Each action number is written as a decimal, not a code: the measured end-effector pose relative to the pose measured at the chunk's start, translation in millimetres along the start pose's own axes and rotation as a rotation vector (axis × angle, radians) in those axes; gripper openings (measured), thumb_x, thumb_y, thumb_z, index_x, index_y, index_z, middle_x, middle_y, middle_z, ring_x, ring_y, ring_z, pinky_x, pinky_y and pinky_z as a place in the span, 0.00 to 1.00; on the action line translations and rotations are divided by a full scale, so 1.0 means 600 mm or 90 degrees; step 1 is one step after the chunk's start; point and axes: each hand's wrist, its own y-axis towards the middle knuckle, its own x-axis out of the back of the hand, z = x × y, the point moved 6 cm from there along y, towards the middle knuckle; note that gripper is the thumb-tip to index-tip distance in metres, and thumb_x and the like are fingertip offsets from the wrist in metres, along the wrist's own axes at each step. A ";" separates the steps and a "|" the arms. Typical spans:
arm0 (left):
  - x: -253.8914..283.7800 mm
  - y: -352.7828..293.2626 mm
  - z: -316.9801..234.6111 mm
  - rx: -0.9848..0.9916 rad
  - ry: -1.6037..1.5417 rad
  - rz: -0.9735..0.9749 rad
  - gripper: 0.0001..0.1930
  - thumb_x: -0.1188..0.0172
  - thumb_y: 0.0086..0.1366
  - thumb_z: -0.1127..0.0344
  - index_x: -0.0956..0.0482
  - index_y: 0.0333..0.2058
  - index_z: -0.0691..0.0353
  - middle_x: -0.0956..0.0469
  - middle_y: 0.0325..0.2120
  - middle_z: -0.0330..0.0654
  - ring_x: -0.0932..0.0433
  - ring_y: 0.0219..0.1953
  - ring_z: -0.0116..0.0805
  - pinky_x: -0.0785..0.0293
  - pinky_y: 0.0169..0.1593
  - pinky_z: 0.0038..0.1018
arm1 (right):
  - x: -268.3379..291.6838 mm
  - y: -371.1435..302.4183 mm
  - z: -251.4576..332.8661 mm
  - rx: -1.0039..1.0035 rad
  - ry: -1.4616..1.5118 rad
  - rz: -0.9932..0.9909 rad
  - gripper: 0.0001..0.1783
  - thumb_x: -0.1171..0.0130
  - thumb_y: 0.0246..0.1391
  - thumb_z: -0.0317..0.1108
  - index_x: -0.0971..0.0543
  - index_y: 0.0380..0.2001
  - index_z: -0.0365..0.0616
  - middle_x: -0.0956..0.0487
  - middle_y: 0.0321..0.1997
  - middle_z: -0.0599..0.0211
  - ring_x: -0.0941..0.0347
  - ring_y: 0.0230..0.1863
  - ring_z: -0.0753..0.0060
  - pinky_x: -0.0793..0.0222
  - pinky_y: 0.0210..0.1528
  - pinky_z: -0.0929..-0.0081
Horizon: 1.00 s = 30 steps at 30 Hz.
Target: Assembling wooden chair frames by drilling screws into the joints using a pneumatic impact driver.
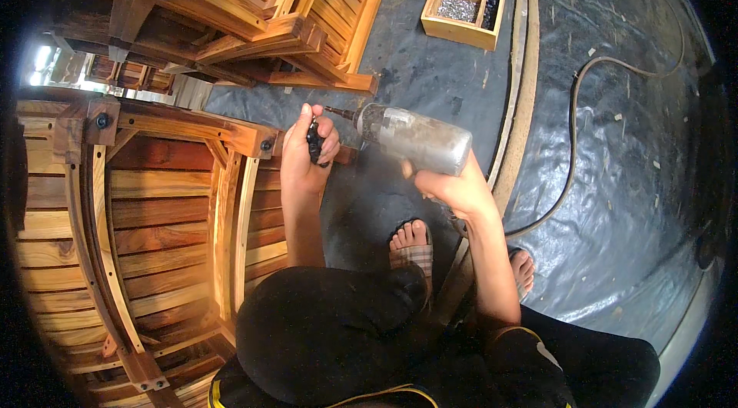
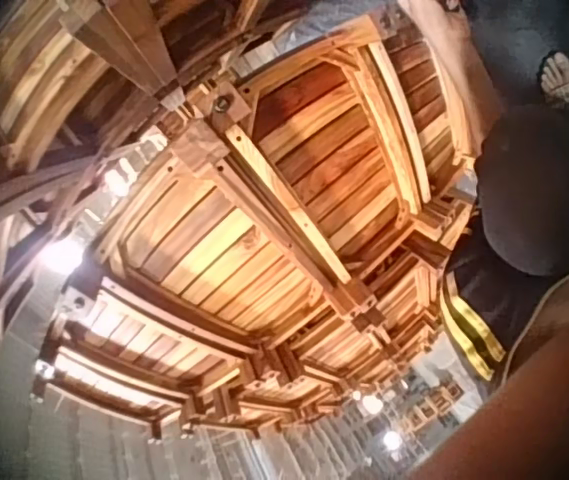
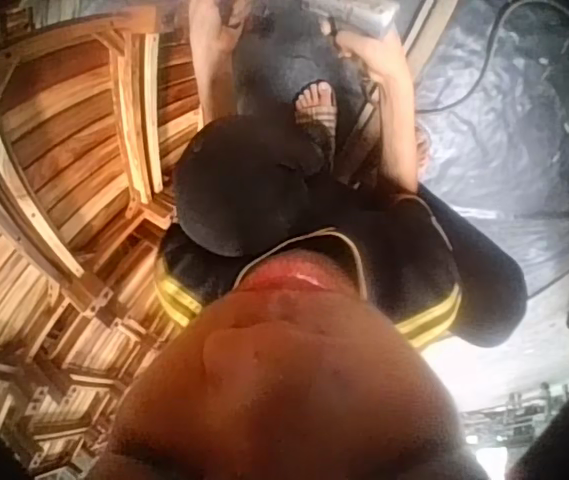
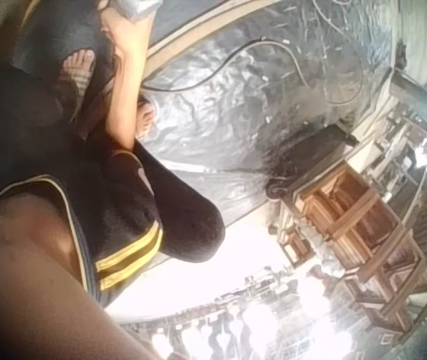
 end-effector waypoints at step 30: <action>-0.035 0.001 -0.025 -0.046 0.120 0.011 0.16 0.51 0.65 0.55 0.31 0.34 0.66 0.37 0.13 0.35 0.43 0.11 0.22 0.52 0.13 0.17 | -0.013 0.015 -0.044 0.015 0.089 -0.001 0.21 0.56 0.29 0.14 0.28 0.34 0.34 0.27 0.26 0.65 0.37 0.18 0.79 0.42 0.19 0.81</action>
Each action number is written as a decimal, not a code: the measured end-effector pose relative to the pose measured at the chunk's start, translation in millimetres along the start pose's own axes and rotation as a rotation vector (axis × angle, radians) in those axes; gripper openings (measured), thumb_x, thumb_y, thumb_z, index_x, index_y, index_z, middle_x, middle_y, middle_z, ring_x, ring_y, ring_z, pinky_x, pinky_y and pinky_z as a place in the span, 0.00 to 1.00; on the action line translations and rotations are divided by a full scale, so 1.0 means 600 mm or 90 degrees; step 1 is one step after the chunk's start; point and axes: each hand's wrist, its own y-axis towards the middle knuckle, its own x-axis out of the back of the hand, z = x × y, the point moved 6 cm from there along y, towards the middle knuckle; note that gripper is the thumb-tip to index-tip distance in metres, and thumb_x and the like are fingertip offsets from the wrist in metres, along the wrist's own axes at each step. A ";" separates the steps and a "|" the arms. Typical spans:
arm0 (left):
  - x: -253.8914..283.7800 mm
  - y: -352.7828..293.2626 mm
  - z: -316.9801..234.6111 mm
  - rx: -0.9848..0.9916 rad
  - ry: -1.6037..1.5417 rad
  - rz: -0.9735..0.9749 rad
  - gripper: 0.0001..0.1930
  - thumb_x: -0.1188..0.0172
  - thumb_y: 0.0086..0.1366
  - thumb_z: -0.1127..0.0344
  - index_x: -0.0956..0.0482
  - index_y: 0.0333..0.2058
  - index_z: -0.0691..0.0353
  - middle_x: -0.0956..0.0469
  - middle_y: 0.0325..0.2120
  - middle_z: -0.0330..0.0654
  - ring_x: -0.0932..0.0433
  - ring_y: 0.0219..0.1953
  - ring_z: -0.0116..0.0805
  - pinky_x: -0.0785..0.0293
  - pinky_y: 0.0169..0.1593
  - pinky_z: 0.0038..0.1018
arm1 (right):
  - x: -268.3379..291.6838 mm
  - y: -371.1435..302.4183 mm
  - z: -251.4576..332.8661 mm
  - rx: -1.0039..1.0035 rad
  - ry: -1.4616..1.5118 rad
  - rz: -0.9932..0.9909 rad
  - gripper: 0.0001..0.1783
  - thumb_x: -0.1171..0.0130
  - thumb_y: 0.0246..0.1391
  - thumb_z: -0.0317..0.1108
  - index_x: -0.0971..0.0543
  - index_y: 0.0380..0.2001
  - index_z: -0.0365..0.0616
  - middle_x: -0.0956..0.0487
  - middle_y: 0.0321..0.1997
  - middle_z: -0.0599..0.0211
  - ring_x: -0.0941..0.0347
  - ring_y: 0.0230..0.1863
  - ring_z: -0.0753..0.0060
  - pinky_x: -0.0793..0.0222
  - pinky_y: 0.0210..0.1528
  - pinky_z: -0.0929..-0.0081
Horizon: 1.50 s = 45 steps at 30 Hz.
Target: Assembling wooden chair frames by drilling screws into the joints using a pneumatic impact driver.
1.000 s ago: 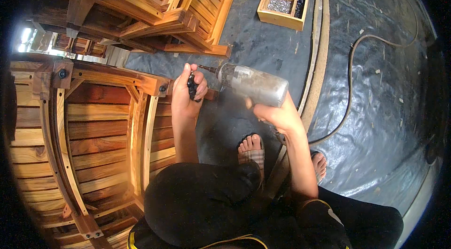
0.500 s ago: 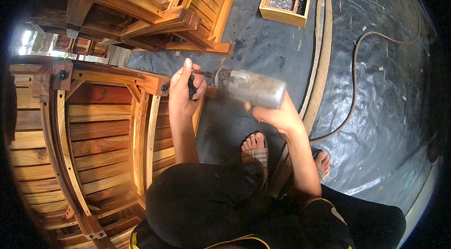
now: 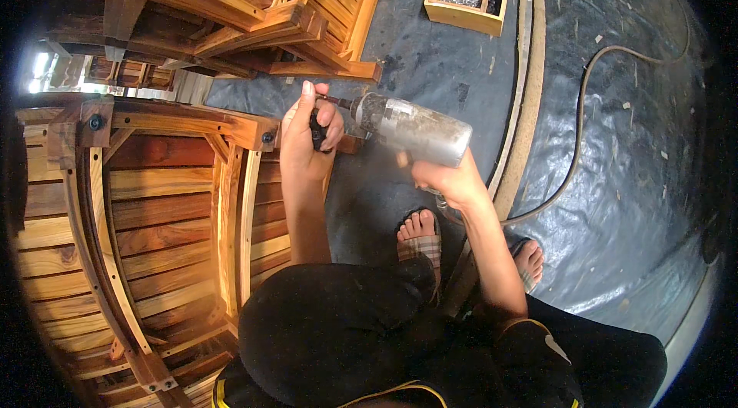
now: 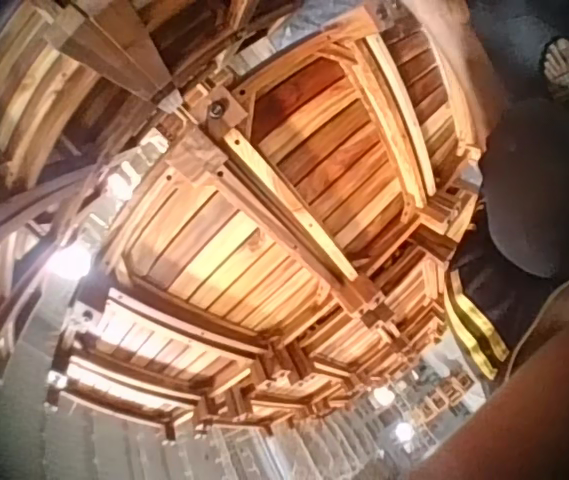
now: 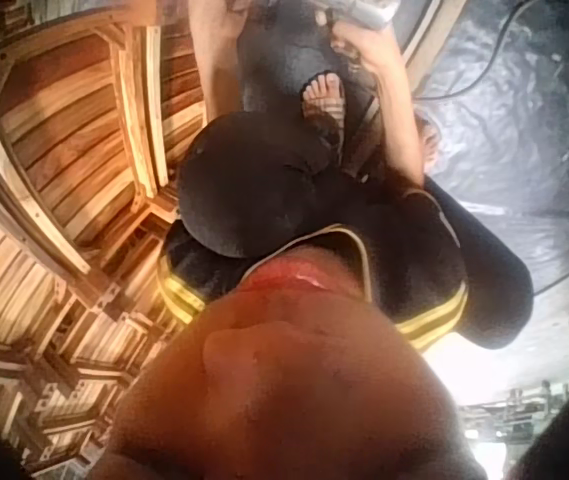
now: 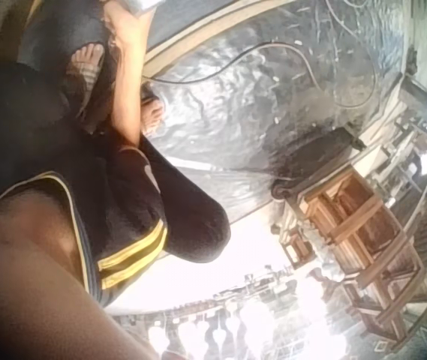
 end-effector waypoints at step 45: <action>0.057 -0.001 0.070 0.130 -0.302 0.004 0.13 0.51 0.64 0.61 0.33 0.42 0.63 0.36 0.22 0.36 0.40 0.19 0.23 0.47 0.16 0.16 | 0.016 0.001 -0.019 0.006 0.066 0.064 0.24 0.51 0.33 0.16 0.27 0.41 0.33 0.26 0.28 0.65 0.35 0.21 0.79 0.40 0.19 0.82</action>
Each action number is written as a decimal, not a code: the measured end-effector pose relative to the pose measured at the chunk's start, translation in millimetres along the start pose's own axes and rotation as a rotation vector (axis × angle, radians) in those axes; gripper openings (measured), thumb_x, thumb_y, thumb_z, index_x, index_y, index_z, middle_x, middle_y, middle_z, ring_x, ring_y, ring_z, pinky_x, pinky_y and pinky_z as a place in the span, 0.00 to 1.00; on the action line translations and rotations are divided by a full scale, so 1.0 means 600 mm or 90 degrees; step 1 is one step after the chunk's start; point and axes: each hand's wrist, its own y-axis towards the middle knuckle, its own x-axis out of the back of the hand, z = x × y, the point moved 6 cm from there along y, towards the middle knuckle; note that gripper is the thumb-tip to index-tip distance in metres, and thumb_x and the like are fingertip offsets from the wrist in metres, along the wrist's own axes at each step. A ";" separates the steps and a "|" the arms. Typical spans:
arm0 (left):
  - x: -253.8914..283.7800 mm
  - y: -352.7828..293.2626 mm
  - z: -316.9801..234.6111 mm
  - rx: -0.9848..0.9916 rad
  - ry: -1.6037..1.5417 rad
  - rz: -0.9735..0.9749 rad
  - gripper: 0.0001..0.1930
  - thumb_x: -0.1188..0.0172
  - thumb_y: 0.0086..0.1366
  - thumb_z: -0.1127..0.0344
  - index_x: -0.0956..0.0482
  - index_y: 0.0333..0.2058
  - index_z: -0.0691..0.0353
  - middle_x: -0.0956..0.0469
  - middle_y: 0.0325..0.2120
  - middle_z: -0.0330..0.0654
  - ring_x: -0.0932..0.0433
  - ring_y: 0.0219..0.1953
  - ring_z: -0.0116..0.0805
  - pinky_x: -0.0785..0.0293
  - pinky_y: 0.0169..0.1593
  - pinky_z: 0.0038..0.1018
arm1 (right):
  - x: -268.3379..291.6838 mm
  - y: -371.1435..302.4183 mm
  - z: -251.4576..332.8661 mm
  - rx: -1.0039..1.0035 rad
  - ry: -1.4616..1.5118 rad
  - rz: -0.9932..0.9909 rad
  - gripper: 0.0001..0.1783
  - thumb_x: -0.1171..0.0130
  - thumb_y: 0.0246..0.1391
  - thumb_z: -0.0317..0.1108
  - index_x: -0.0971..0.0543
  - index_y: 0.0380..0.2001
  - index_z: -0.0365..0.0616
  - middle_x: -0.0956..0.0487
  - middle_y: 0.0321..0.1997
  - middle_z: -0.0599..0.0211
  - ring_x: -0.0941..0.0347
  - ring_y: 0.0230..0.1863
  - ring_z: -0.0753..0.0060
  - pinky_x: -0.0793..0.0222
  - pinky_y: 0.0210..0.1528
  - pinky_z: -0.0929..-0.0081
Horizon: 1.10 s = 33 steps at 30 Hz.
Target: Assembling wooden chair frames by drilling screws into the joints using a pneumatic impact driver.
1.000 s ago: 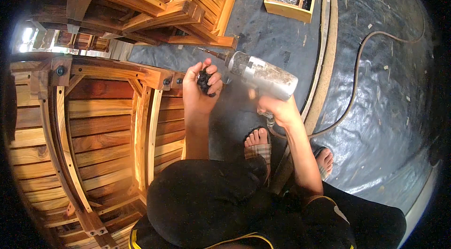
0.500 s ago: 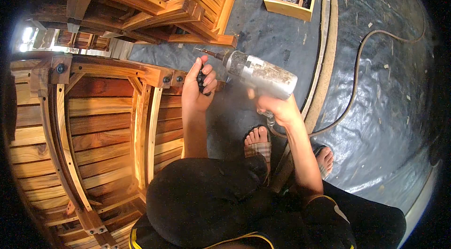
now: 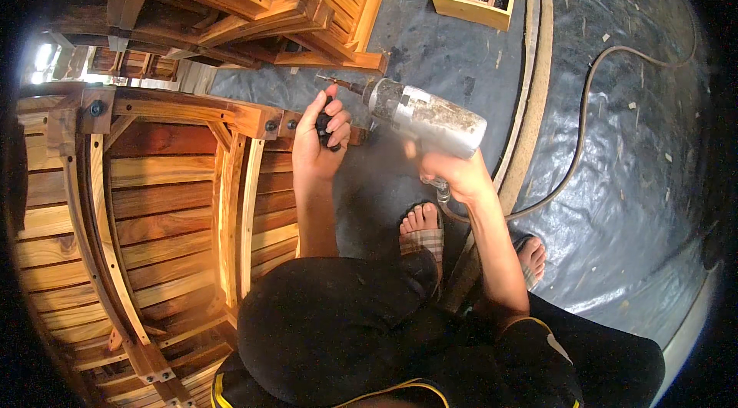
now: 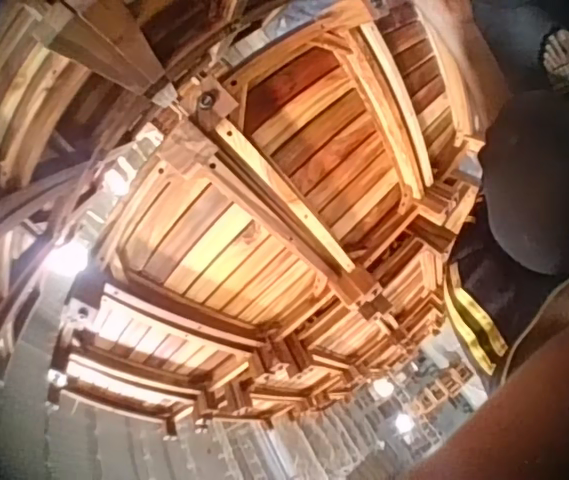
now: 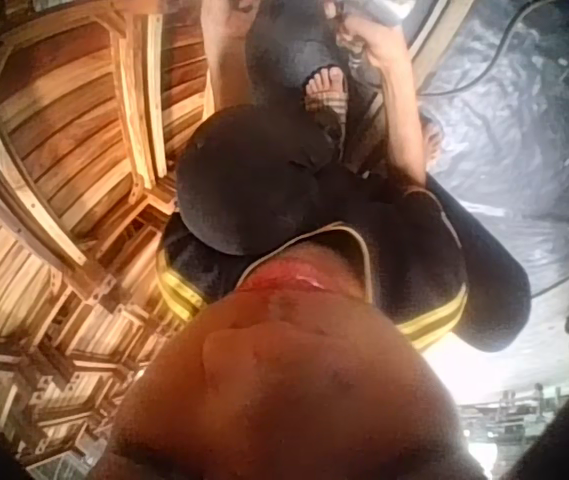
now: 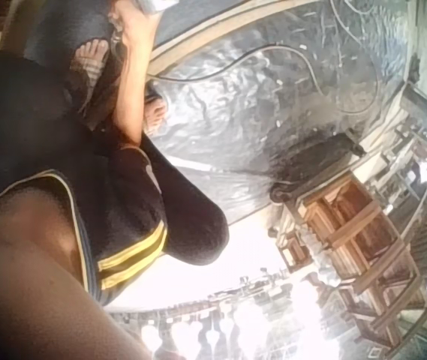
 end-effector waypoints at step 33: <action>-0.003 0.014 -0.006 -0.015 -0.015 -0.015 0.10 0.50 0.64 0.61 0.31 0.39 0.60 0.35 0.23 0.35 0.39 0.20 0.22 0.47 0.17 0.15 | 0.011 0.006 -0.017 -0.033 -0.004 -0.017 0.22 0.49 0.34 0.16 0.27 0.39 0.33 0.26 0.28 0.65 0.35 0.20 0.79 0.41 0.19 0.82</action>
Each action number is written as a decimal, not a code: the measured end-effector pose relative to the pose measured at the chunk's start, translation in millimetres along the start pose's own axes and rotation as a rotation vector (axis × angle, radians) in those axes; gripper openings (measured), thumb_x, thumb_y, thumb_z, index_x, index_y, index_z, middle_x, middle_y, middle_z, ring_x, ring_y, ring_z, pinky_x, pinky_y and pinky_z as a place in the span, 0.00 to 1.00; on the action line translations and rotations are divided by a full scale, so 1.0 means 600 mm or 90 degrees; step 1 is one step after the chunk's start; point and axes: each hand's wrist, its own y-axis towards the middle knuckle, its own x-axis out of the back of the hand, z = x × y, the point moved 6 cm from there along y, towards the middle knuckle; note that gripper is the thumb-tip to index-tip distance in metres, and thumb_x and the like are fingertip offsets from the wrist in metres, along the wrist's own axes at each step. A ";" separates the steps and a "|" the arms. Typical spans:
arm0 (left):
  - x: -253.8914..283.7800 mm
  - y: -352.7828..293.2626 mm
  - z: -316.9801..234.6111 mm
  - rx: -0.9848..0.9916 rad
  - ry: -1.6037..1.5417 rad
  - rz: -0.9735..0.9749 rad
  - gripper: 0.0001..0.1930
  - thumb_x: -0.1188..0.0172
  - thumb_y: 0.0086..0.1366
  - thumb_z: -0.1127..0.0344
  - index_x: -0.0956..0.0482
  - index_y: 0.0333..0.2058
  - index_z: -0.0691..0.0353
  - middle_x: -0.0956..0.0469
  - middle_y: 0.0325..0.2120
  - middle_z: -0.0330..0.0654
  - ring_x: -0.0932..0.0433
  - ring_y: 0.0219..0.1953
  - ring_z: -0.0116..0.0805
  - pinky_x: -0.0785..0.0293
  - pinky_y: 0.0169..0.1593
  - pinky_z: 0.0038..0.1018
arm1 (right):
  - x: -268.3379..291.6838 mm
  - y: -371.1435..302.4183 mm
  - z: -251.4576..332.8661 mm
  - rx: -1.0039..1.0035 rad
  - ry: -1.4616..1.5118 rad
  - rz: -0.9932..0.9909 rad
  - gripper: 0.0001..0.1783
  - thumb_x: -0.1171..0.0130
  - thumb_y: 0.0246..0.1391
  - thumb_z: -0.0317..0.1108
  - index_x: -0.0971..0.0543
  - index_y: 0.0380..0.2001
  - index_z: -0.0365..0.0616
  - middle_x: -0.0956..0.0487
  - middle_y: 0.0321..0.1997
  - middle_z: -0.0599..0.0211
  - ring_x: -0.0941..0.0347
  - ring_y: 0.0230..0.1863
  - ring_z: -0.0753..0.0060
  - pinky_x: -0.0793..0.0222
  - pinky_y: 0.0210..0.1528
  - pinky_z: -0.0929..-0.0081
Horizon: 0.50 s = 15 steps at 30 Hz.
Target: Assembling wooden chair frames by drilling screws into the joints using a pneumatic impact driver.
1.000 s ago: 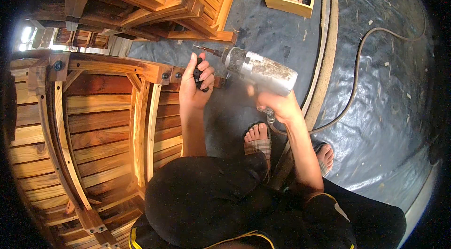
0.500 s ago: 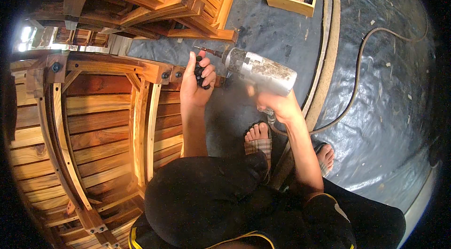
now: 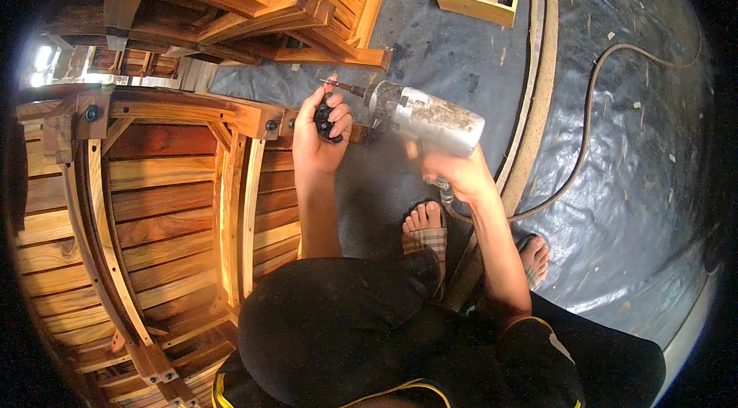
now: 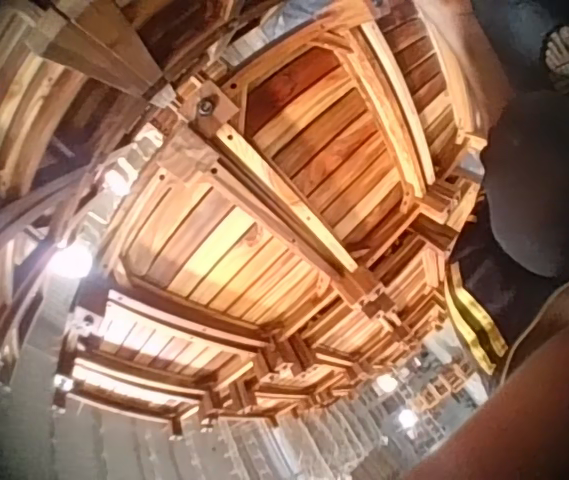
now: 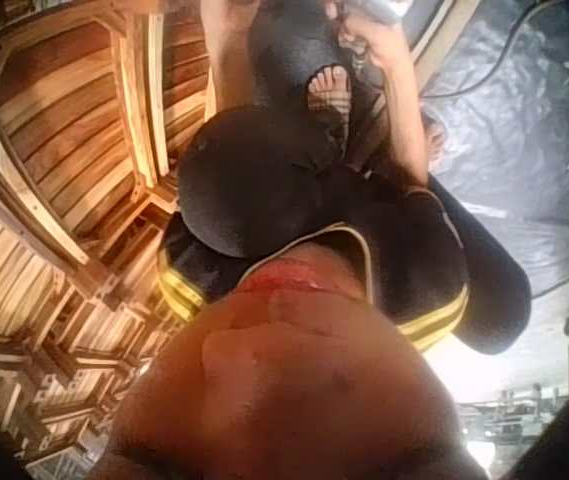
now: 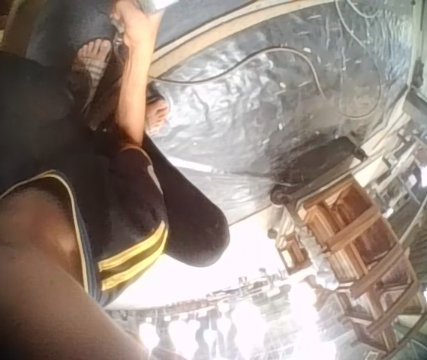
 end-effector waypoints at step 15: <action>0.002 -0.002 0.009 0.016 -0.049 0.014 0.08 0.50 0.64 0.62 0.31 0.34 0.61 0.35 0.23 0.35 0.39 0.19 0.22 0.47 0.16 0.16 | -0.016 -0.003 0.006 -0.009 -0.025 -0.025 0.23 0.57 0.28 0.15 0.29 0.36 0.34 0.29 0.27 0.65 0.40 0.18 0.80 0.45 0.18 0.82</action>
